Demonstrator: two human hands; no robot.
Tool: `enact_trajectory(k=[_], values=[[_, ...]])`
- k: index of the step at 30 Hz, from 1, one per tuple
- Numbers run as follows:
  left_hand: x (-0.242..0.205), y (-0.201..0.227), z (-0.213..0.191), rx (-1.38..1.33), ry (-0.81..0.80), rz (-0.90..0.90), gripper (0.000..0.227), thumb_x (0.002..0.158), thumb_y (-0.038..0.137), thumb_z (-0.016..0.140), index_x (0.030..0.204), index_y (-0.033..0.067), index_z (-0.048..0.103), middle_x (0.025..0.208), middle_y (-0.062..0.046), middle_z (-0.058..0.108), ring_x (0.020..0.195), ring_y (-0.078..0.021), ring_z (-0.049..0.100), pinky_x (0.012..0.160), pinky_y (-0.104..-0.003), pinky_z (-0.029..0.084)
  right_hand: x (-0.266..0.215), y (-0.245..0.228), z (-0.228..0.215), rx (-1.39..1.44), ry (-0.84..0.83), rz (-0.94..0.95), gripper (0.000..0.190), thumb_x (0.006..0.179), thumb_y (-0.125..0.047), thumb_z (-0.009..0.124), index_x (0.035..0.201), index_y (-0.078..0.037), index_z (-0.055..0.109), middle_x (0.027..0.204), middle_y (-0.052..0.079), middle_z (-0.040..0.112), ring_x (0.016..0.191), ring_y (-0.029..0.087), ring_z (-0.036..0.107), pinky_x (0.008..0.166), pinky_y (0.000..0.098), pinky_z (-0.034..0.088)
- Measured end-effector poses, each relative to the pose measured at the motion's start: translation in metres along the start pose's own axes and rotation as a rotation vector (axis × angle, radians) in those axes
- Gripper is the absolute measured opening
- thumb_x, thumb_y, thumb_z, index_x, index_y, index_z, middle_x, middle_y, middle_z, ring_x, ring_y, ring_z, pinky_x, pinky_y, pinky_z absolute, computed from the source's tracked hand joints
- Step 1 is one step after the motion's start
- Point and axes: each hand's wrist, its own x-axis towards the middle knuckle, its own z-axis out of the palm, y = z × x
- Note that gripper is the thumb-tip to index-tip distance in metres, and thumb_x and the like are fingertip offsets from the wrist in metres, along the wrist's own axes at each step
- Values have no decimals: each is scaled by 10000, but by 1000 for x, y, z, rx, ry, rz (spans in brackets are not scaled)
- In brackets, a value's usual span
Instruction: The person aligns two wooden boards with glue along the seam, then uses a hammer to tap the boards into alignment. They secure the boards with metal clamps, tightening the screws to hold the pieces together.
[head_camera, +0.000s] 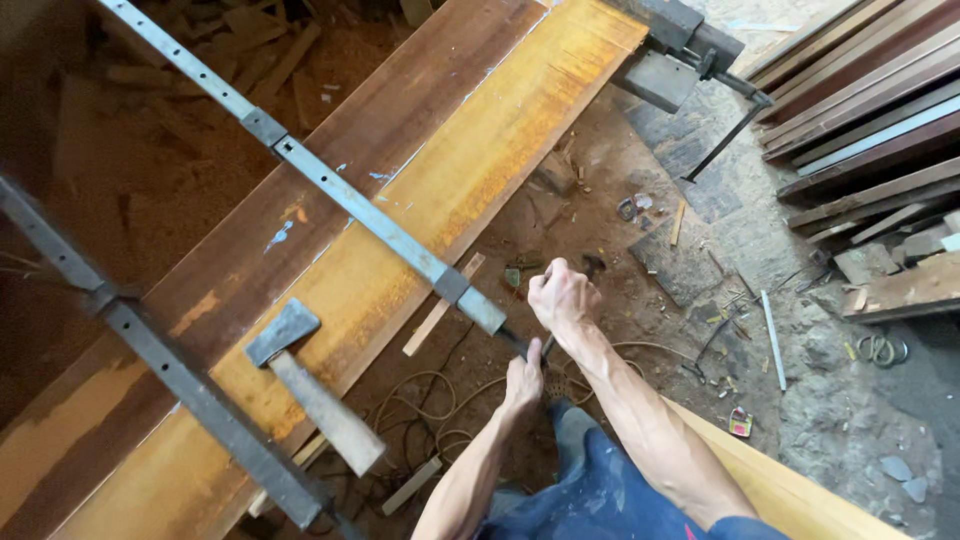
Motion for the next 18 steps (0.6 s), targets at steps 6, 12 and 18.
enact_trajectory(k=[6,12,18], values=[[-25,42,-19,295,-20,-104,736,965,675,412,1086,24,735,1009,-302,713,1048,-448,674,938,-498,502,52,44,31,61,-21,124,323,815,-351,678,915,-49,735,859,255,731,840,423,730,787,501,583],[-43,81,-28,481,-60,-268,720,906,679,479,1033,28,761,990,-278,729,1020,-438,692,927,-506,523,89,96,91,55,-356,280,433,860,-373,691,827,52,765,743,242,743,750,339,761,818,416,594],[-36,78,-59,197,-216,-350,625,876,593,652,1008,-8,763,955,-237,776,933,-361,755,834,-436,580,98,106,112,57,-558,341,447,899,-376,684,897,64,762,722,204,749,648,305,751,722,413,597]])
